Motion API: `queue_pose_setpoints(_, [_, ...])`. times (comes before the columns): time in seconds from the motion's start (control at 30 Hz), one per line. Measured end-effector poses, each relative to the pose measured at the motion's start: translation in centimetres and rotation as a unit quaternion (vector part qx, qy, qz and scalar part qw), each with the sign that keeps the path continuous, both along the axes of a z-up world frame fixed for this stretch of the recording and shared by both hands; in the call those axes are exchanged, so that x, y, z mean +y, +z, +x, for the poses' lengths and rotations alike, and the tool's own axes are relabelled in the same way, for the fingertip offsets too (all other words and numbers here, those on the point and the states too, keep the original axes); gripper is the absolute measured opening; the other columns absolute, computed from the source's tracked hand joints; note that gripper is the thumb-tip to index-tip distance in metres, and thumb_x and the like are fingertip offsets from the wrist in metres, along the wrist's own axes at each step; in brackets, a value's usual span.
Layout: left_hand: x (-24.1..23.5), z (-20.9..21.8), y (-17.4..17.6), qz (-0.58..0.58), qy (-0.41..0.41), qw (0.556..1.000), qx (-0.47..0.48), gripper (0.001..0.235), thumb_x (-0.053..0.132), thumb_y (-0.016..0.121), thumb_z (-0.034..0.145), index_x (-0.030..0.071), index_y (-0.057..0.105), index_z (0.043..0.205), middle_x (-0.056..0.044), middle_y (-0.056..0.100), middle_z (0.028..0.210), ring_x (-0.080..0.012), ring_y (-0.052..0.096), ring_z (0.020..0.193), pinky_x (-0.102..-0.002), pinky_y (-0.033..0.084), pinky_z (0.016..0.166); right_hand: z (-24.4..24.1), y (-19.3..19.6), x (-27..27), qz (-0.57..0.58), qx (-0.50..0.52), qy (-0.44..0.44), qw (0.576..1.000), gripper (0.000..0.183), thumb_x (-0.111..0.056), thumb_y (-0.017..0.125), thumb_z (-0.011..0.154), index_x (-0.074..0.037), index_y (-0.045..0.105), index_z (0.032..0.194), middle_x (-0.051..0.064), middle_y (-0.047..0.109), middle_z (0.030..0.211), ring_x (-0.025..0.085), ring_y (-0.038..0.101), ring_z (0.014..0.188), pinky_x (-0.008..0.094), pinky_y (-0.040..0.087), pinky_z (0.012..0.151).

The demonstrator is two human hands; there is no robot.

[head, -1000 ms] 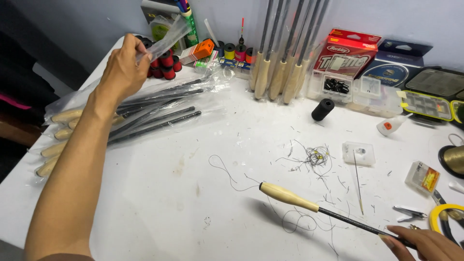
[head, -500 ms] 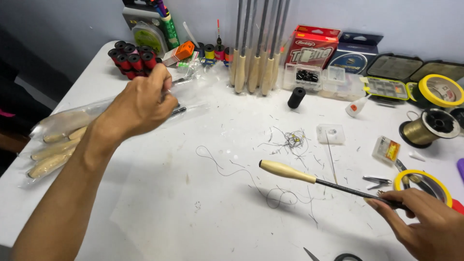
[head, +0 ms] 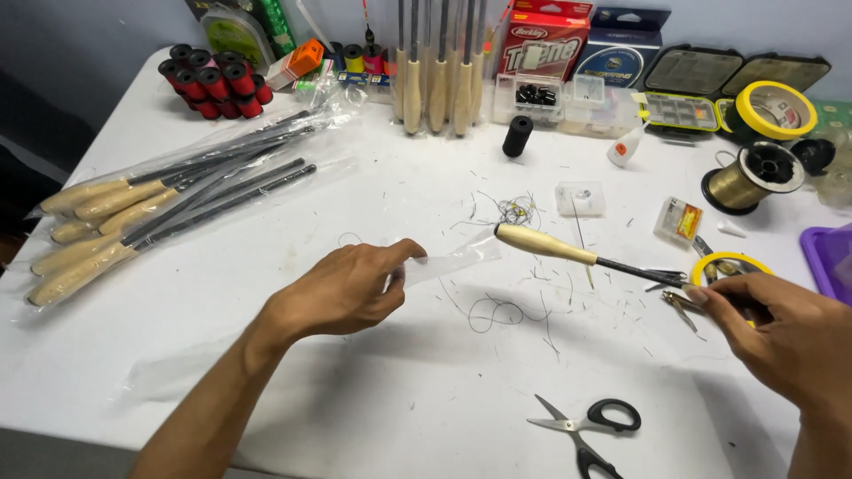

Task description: The person wraps yellow tape around a thin black rod in a spiral pattern, cutting the tape with scissors after each segment. The person then slides a wooden handle onto the rod and places the assembled rod into a plastic sleeve.

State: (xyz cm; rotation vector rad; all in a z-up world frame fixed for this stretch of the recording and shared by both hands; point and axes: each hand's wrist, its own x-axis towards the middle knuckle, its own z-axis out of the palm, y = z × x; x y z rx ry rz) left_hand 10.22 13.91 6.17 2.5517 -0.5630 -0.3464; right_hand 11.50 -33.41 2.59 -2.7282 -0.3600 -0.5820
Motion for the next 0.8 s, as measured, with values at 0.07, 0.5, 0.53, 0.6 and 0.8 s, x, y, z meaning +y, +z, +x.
queue_pose_setpoints(0.07, [-0.3,0.0,-1.1,-0.019,0.005,1.0,0.004,0.042,0.007,0.049,0.087,0.015,0.055,0.127,-0.001,0.067,0.073,-0.0263,0.049,0.05,-0.041,0.042,0.057,0.0,0.3,-0.1,0.016,0.008,-0.004,1.0,0.021,-0.024,0.084,0.097,-0.004,0.082,0.102,0.002,0.075,0.087,0.01,0.062,0.073,0.022,0.046,0.067])
queue_pose_setpoints(0.5, [0.1,-1.0,-3.9,-0.105,0.065,0.992,0.008,0.037,0.013,0.054,0.085,0.016,0.068,0.119,0.002,0.072,0.078,-0.0178,0.053,0.053,-0.034,0.044,0.057,-0.3,0.0,-0.3,0.097,0.07,0.022,0.993,0.023,-0.017,0.083,0.096,0.004,0.074,0.096,0.01,0.058,0.069,0.016,0.039,0.061,0.028,0.028,0.058])
queue_pose_setpoints(0.53, [0.1,-1.1,-3.7,-0.096,0.065,0.993,0.016,0.038,0.013,0.054,0.085,0.017,0.067,0.121,0.002,0.072,0.079,-0.0175,0.055,0.055,-0.034,0.044,0.058,-0.3,0.2,-0.1,0.092,0.067,0.022,0.993,0.024,-0.017,0.084,0.095,0.004,0.074,0.095,0.01,0.058,0.068,0.016,0.039,0.061,0.028,0.029,0.058])
queue_pose_setpoints(0.6, [0.3,-1.0,-4.6,-0.099,0.053,0.994,0.001,0.039,0.013,0.055,0.083,0.018,0.067,0.119,0.003,0.072,0.079,-0.0172,0.056,0.056,-0.034,0.045,0.058,-0.2,0.0,-0.5,0.095,0.062,0.028,0.993,0.024,-0.018,0.084,0.095,0.004,0.074,0.096,0.01,0.058,0.07,0.016,0.04,0.062,0.028,0.03,0.059])
queue_pose_setpoints(0.8, [0.4,-0.9,-5.0,-0.102,0.044,0.994,-0.017,0.039,0.013,0.055,0.082,0.019,0.067,0.118,0.004,0.071,0.079,-0.0164,0.057,0.056,-0.034,0.046,0.059,-0.4,0.5,0.1,0.1,0.072,0.032,0.992,0.024,-0.017,0.084,0.092,0.005,0.073,0.094,0.01,0.058,0.069,0.016,0.04,0.062,0.028,0.029,0.057])
